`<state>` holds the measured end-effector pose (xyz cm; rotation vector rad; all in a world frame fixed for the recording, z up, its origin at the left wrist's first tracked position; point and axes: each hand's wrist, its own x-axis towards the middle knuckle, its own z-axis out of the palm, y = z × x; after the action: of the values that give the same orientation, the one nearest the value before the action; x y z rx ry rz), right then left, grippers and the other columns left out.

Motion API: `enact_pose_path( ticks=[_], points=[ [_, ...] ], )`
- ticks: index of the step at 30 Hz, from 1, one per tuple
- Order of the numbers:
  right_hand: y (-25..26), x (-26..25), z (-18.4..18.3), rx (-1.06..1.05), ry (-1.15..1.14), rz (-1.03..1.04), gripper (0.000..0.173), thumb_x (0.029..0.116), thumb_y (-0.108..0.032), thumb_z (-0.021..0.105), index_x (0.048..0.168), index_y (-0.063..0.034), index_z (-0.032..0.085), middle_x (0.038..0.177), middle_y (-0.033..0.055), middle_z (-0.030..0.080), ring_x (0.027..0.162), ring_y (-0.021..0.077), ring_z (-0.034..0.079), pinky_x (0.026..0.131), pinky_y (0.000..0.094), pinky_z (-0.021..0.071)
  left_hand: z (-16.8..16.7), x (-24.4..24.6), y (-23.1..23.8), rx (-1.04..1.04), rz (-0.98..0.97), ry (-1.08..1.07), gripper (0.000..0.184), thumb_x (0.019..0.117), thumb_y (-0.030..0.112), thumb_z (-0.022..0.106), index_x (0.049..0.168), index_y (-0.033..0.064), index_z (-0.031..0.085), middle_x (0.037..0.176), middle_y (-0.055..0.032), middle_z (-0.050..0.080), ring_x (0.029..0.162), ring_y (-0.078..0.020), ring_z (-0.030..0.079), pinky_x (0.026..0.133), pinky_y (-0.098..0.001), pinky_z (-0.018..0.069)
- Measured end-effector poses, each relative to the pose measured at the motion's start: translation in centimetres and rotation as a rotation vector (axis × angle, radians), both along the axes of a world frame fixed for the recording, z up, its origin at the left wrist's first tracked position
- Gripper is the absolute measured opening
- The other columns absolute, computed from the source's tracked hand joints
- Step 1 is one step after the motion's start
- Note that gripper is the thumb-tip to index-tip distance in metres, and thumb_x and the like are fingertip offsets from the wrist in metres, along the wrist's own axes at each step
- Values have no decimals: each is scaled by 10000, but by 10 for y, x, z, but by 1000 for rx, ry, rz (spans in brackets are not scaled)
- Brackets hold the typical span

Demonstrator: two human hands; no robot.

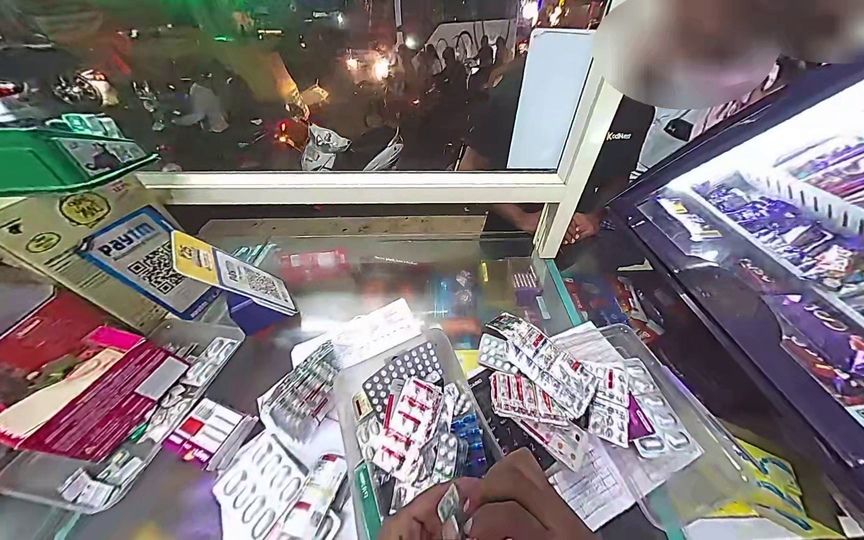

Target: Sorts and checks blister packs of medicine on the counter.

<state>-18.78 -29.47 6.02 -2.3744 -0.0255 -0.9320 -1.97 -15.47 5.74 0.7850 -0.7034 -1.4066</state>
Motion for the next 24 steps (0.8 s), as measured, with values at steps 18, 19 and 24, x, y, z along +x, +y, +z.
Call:
enact_pose_path(
  ticks=[18,19,24],
  points=[
    [1,21,-1,-248,-173,-60,228,967,-275,722,1129,-133,647,1047,52,641,986,177,592,973,300,429,7,9,4,-88,56,-3,361,1091,194,452,1416,82,563,1284,19,690,1127,-92,671,1005,-331,542],
    [2,22,0,-257,-177,-67,218,972,-270,715,1127,-133,648,1047,52,639,984,178,588,972,299,426,7,9,3,-96,57,2,357,1090,207,459,1410,95,571,1275,24,693,1118,-89,671,998,-330,543],
    [4,24,3,-281,-167,-113,208,976,-273,710,1132,-155,639,1088,28,612,1026,154,569,978,276,415,5,9,-1,-123,32,190,364,1078,206,481,1410,96,583,1300,-18,685,1130,-126,679,1012,-351,544]
  ],
)
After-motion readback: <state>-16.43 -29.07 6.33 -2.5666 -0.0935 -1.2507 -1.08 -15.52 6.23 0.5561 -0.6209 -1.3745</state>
